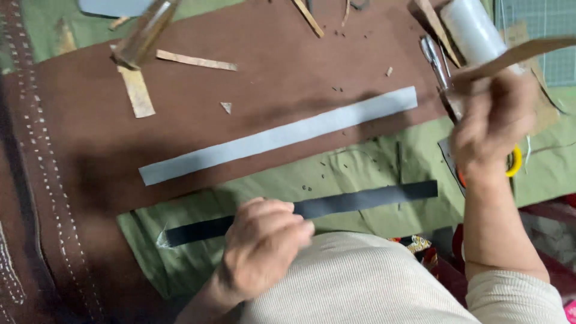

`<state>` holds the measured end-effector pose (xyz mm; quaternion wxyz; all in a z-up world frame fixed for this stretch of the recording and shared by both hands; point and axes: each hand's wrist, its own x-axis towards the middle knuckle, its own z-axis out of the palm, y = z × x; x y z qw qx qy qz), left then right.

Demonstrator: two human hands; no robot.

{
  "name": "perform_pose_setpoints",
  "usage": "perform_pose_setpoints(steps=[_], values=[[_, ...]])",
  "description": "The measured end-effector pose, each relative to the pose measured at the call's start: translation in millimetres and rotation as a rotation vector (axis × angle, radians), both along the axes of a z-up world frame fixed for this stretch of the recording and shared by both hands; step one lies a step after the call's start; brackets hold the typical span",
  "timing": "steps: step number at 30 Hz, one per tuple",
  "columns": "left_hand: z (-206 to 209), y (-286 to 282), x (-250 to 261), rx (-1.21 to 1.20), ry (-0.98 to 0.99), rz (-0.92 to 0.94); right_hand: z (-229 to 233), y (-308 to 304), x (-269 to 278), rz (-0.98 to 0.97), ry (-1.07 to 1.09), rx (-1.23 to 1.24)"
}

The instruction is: Trimming a white strip with scissors, measuring leather with a ruler, and cutting leather strips using a knife on a workshop table.

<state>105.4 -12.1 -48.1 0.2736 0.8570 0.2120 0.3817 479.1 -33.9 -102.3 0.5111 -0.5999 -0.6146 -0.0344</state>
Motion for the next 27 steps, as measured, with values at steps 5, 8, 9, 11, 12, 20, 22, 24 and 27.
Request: perform_pose_setpoints(steps=[5,8,9,11,12,20,22,24,27], values=[[55,11,38,0.279,0.039,0.021,27,-21,-70,0.309,0.120,-0.526],[35,20,46,0.269,0.622,0.247,39,-16,-87,0.805,0.207,-0.576],[15,23,36,0.177,0.607,0.139,39,-16,-87,0.856,0.238,-0.618],[-17,30,21,0.085,0.588,0.016,36,-17,-80,0.893,0.275,-0.661],[-30,33,16,-0.150,0.724,0.006,32,-17,-75,0.871,0.253,-0.728],[-46,64,-5,-0.527,0.689,0.036,-4,-34,1,0.471,0.506,-1.176],[-58,65,1,-0.495,0.708,0.062,-17,-34,8,0.346,0.927,-1.051],[-59,67,5,-0.437,0.675,0.057,-16,-26,6,0.232,0.924,-1.035],[-57,74,10,-0.326,0.604,0.037,-19,-17,7,0.087,0.900,-0.952]])
